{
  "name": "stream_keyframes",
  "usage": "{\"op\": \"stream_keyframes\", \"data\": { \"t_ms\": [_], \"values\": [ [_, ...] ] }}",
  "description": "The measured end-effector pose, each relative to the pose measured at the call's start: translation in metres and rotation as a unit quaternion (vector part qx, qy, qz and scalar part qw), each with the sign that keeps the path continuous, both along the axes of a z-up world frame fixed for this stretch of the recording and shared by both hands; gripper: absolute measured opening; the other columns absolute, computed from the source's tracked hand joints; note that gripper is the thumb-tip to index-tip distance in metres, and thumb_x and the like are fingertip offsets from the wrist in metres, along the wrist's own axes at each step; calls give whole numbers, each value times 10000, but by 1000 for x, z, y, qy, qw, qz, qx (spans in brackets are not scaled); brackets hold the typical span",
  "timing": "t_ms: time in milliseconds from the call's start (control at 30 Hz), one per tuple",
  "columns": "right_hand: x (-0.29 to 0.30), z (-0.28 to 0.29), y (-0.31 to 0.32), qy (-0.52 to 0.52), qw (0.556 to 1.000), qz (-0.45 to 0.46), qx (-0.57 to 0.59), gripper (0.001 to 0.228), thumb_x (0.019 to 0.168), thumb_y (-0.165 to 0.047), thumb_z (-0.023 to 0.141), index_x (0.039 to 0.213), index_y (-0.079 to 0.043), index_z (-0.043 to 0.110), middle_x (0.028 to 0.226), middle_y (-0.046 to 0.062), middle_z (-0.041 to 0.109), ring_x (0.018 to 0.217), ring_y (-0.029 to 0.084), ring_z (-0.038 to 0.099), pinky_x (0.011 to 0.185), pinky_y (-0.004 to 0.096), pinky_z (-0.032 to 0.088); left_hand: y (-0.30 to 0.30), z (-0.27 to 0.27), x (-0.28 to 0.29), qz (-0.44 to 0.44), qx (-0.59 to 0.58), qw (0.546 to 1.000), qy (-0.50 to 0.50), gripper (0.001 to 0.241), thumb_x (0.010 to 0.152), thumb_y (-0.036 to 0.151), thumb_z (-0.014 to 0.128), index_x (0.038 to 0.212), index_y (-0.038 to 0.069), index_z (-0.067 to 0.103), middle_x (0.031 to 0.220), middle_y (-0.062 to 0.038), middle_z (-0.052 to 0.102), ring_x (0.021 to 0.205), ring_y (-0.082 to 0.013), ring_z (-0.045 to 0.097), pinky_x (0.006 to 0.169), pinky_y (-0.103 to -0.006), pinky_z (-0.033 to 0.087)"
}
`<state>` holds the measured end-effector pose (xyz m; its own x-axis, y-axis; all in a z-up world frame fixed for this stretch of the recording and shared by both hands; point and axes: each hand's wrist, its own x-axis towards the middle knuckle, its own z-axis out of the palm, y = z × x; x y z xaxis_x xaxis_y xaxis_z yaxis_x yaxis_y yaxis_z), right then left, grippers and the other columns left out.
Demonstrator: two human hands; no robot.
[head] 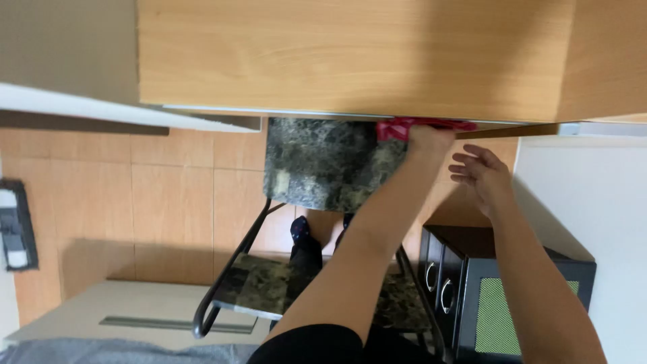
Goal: The person cleans the inside of a wooden drawer with a pink cloth, moving an air conditioner manual aside. They then use a rainbow duster to wipe the top of the drawer. Finally, they fold a light blue floral duvet cover on the bed.
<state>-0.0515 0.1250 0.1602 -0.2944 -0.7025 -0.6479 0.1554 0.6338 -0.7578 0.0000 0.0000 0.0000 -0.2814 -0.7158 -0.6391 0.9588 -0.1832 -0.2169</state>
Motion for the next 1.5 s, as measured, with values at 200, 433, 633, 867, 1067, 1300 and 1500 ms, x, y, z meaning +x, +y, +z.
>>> {"op": "stream_keyframes", "data": {
  "t_ms": [200, 433, 633, 867, 1067, 1300, 1500],
  "values": [
    [-21, -1, 43, 15, 1000, -22, -11, 395, 973, -24, 548, 1365, 17, 559, 1227, 170, 683, 1001, 254, 706, 855, 368, 590, -5, 18, 6, 24, -48, 998, 36, 606, 1053, 609, 399, 1462, 179, 521, 1471, -69, 543, 1309, -309, 508, 1089, -528, 419],
    [25, 17, 27, 212, 965, 147, -40, 355, 1017, -172, 632, 1357, -69, 628, 1248, 135, 707, 1054, 277, 713, 898, 396, 578, -53, -27, 210, 100, -95, 978, -160, 779, 998, 624, 359, 1540, 66, 401, 1510, -188, 499, 1363, -402, 486, 1145, -605, 398],
    [108, 41, -33, 467, 742, 401, -265, 407, 990, -153, 657, 1389, -87, 613, 1472, 161, 565, 1366, 385, 499, 1133, 509, 407, -44, 23, 237, 83, -116, 977, -159, 730, 992, 649, 363, 1429, 81, 500, 1426, -163, 549, 1259, -384, 542, 1058, -574, 453],
    [150, 28, -54, 524, 640, 416, -378, 451, 932, -127, 670, 1367, -30, 600, 1382, 151, 573, 1391, 396, 475, 1175, 537, 384, -22, -66, 237, 72, -106, 977, -171, 710, 1002, 647, 363, 1415, 98, 540, 1397, -145, 599, 1237, -368, 575, 1058, -548, 469],
    [164, 49, -37, 515, 640, 463, -334, 526, 877, -152, 731, 1383, -135, 589, 1308, 116, 608, 1233, 341, 528, 1092, 529, 412, 60, -120, 270, 101, -5, 965, -242, 640, 1004, 541, 401, 1437, 94, 552, 1447, -132, 596, 1282, -358, 582, 1092, -528, 486],
    [158, 29, -13, 468, 656, 556, -206, 693, 817, -217, 780, 1464, -186, 535, 1375, 96, 610, 1262, 349, 540, 1074, 532, 421, 88, 60, 397, 244, 78, 886, -387, 497, 1031, 450, 441, 1322, 77, 593, 1201, -94, 630, 1018, -276, 604, 860, -455, 506],
    [158, 31, -12, 343, 736, 560, -164, 669, 828, -481, 812, 1349, -104, 628, 1224, 191, 702, 1123, 396, 664, 962, 482, 522, 100, 162, 425, 222, -107, 753, -610, 407, 1093, 445, 525, 1259, 77, 578, 906, -111, 563, 695, -258, 499, 567, -426, 385]
  ]
}}
